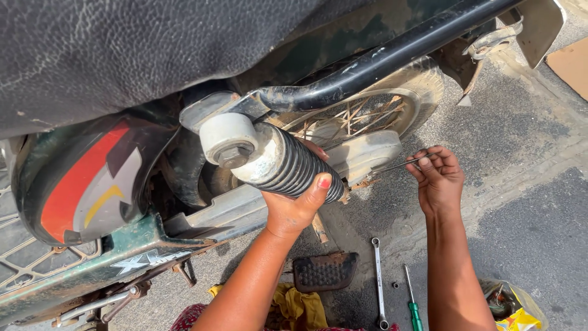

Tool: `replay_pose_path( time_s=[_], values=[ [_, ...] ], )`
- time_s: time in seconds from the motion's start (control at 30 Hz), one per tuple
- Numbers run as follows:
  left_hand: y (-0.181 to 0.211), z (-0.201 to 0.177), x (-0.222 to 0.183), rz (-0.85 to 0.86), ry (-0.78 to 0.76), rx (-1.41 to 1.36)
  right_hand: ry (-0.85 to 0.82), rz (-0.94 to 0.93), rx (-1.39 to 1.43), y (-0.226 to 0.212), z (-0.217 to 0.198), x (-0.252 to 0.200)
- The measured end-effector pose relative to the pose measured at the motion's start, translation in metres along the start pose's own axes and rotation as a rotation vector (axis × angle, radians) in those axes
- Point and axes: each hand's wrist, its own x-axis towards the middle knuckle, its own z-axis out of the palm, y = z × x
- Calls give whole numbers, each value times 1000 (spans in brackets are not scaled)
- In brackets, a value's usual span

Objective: The person crouches beside a parked motorcycle and uses wrenches to loosen and remove the footrest assembly and work on the rear shock absorber mounting bolt, handling small bolts and setting the removed footrest on the ground.

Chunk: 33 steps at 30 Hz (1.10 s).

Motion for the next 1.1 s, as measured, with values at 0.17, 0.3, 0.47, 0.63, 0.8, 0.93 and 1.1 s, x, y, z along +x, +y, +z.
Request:
replay_pose_path(
  time_s=[0.17, 0.3, 0.47, 0.63, 0.8, 0.93, 1.1],
  values=[
    [4, 1, 1, 26, 2, 1, -93, -84, -273, -45, 52, -8],
    [8, 2, -1, 3, 11, 2, -444, -370, -993, -76, 122, -33],
    [13, -1, 0, 20, 14, 32, -746, -664, -1592, -102, 177, -71],
    [11, -6, 0, -12, 6, -6, -339, -446, -830, -79, 98, -54],
    [8, -7, 3, -25, 6, -16, -11, -94, -119, -20, 13, -30],
    [3, -10, 1, -15, -4, 4, 30, 13, 110, 20, -17, -22],
    [1, -8, 2, -31, -18, 8, 25, 60, 199, 40, -32, -11]
  ],
)
